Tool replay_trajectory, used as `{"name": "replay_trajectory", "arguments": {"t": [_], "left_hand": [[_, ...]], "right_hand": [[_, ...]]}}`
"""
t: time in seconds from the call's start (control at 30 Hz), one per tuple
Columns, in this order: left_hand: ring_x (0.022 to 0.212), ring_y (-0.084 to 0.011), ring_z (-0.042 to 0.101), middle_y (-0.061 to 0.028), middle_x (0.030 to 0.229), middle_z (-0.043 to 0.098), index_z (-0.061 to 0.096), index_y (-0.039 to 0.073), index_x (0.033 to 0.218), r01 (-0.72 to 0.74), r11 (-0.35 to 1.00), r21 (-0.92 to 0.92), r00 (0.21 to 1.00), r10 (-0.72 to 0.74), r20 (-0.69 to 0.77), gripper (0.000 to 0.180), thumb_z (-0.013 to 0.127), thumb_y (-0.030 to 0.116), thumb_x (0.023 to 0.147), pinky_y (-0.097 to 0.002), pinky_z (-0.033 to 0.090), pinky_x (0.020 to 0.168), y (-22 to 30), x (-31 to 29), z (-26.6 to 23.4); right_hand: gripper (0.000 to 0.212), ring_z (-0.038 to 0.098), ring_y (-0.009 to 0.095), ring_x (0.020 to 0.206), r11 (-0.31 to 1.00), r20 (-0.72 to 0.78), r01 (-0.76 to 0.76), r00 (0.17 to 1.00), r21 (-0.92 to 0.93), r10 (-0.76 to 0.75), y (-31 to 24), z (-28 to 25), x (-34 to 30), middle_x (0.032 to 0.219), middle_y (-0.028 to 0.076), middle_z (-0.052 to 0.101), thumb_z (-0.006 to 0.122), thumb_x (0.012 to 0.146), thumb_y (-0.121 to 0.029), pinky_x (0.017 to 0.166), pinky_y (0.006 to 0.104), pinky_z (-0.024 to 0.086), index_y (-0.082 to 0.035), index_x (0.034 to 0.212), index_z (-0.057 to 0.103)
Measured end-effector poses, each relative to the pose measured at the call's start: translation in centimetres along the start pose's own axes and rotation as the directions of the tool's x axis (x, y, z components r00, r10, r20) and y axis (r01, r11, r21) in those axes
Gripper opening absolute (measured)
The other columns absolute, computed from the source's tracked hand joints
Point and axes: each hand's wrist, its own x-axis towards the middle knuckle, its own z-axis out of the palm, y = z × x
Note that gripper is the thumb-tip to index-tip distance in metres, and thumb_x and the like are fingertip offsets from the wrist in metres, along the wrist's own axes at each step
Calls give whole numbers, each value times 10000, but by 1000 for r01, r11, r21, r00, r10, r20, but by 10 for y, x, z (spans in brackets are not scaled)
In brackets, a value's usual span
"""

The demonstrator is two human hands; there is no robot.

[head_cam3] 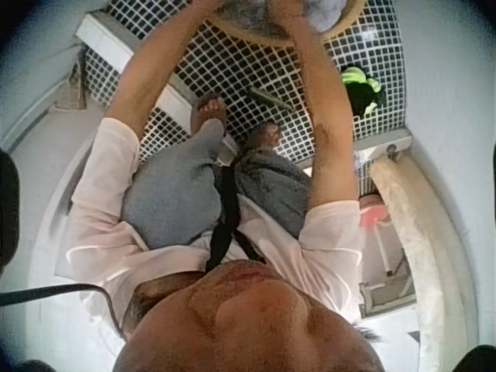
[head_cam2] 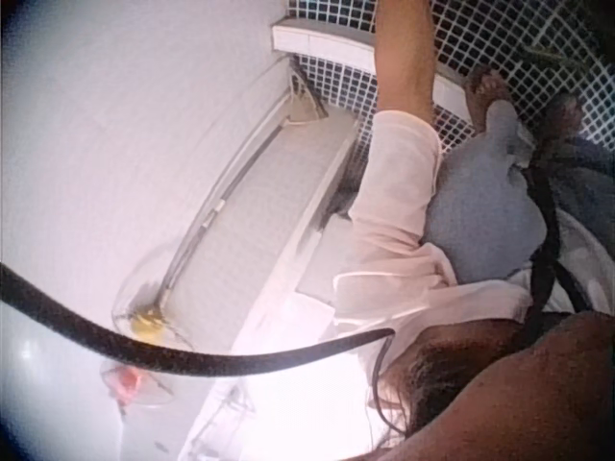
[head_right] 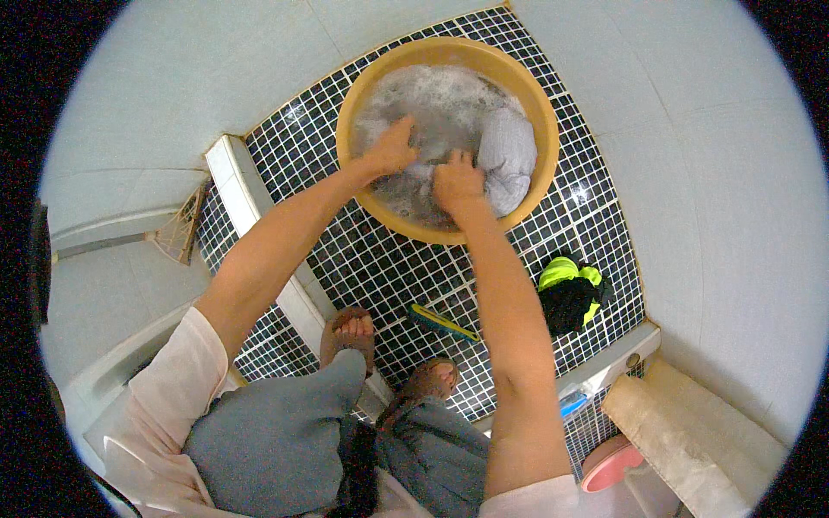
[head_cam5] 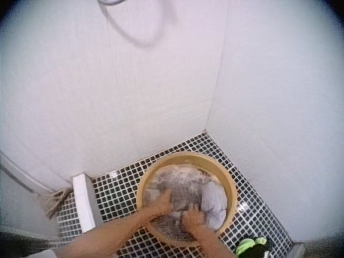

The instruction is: The person hand-washes several garments in a yellow basin under running water. They scrub and rinse a neon green item, a black garment, and a grey cloth, then place them in the basin and briefly scrub the tiled floor with a brush.

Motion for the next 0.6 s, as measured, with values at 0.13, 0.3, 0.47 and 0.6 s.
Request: {"name": "replay_trajectory", "arguments": {"t": [0.13, 0.3, 0.47, 0.6], "left_hand": [[913, -429, 669, -239, 1018, 717, 695, -17, 983, -5, 986, 164, 997, -9, 80, 248, 658, 166, 820, -471, 523, 821, 19, 2, -2], [697, -239, 621, -95, 762, 650, 652, -2, 798, 190, 859, -476, 977, -215, 3, 184, 662, 165, 874, -430, 499, 657, 77, 4, -70], [710, -223, 667, -149, 794, 662, 635, -68, 873, 16, 534, -846, 998, -61, -20, 140, 602, 44, 950, -373, 549, 615, 145, -15, -144], [796, -184, 660, -127, 926, 664, 582, -66, 1029, -6, 312, -950, 998, -56, -25, 118, 551, 45, 1006, -293, 547, 711, 200, -37, -141]], "right_hand": [[289, 689, 464, 971, 938, -75, -61, 993, 340, 92, 32, -44, -10, 1041, 308, 701, 618, 769, -111, 935, 511, 540, 54, 977, 731], [318, 695, 415, 1032, 887, -310, 30, 942, 461, 129, 61, -123, -37, 1098, 292, 702, 674, 808, -121, 899, 470, 543, 59, 1067, 717], [478, 676, 396, 1116, 856, -488, 211, 871, 471, 54, 20, -170, -74, 1245, 255, 678, 681, 880, -165, 901, 451, 534, 19, 1318, 624], [451, 680, 387, 1097, 713, -576, 329, 807, 620, 128, -47, -161, -58, 1206, 251, 687, 666, 900, -183, 886, 459, 528, 16, 1301, 612]]}}
